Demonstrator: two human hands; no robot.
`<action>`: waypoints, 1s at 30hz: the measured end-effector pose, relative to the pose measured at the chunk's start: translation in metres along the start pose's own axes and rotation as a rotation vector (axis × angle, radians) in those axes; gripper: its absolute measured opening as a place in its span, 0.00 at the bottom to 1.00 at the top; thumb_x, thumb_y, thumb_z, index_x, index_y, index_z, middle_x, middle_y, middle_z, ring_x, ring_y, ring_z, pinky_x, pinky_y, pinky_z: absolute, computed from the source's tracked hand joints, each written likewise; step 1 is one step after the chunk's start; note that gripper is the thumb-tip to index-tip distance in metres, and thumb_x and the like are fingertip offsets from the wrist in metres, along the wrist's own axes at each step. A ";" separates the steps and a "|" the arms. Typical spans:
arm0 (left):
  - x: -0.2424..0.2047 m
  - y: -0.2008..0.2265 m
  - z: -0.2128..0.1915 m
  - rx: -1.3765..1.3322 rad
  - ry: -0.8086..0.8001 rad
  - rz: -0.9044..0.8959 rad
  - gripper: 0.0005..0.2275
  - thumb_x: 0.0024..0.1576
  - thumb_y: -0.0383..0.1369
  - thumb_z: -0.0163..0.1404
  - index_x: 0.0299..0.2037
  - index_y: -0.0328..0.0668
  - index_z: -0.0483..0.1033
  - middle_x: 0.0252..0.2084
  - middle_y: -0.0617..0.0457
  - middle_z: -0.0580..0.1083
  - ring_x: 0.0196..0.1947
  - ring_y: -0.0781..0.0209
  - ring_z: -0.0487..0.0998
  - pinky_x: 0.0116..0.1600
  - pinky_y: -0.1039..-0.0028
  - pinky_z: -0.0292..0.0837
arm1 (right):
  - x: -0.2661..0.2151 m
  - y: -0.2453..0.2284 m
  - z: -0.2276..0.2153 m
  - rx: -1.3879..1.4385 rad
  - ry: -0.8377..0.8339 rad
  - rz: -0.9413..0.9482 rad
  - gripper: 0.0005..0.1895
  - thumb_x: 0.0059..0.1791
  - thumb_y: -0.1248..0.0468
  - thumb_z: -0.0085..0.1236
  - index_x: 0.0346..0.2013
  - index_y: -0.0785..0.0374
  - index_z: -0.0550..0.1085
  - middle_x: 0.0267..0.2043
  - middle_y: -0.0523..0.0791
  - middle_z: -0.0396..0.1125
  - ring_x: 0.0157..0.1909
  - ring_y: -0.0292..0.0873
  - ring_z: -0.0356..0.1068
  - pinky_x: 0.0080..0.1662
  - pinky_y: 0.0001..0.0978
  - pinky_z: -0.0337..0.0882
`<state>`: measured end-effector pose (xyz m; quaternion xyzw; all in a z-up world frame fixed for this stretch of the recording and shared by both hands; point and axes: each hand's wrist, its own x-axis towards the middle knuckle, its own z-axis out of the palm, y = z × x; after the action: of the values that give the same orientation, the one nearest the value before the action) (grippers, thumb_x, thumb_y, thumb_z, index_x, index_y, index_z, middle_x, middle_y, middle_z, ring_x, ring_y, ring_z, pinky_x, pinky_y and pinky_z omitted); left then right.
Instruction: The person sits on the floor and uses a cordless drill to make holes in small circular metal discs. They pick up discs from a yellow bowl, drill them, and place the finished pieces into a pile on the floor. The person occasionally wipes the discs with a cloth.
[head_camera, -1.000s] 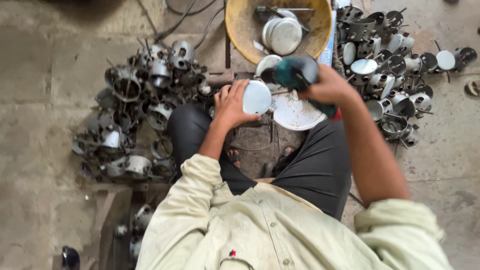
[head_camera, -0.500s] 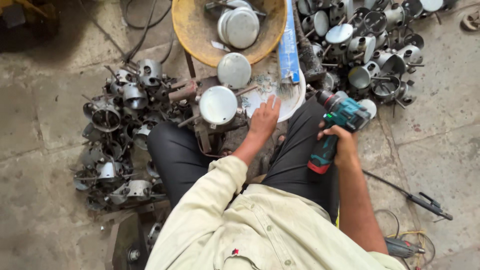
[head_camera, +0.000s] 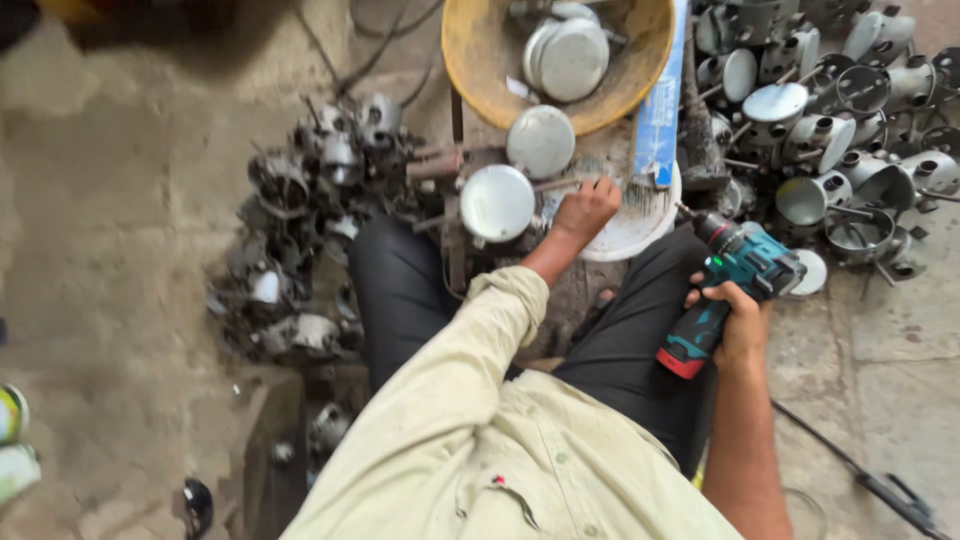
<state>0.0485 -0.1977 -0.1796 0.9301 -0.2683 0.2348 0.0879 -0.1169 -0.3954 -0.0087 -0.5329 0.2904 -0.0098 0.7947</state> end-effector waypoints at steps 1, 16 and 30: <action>0.002 0.003 -0.007 -0.014 0.029 0.023 0.03 0.52 0.27 0.51 0.27 0.47 0.73 0.32 0.55 0.72 0.33 0.58 0.80 0.25 0.70 0.76 | -0.001 -0.001 -0.002 0.004 0.000 -0.018 0.21 0.39 0.74 0.49 0.47 0.72 0.71 0.36 0.51 0.72 0.29 0.45 0.72 0.35 0.36 0.76; -0.050 0.010 -0.169 -1.684 -0.095 -0.988 0.10 0.58 0.27 0.61 0.47 0.30 0.80 0.42 0.44 0.81 0.39 0.55 0.84 0.44 0.71 0.83 | -0.068 0.020 0.018 -0.427 -0.146 -0.330 0.19 0.38 0.78 0.58 0.44 0.73 0.74 0.40 0.51 0.72 0.42 0.46 0.75 0.45 0.38 0.77; -0.086 -0.013 -0.244 -2.421 0.278 -1.219 0.08 0.61 0.37 0.57 0.43 0.41 0.80 0.43 0.51 0.80 0.37 0.62 0.83 0.42 0.72 0.82 | -0.125 0.074 0.079 0.009 -0.552 0.014 0.20 0.35 0.74 0.55 0.42 0.71 0.73 0.32 0.49 0.70 0.36 0.45 0.70 0.45 0.37 0.71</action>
<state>-0.1035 -0.0765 -0.0083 0.2099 0.1564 -0.1303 0.9563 -0.2050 -0.2561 0.0051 -0.5098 0.0663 0.1399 0.8463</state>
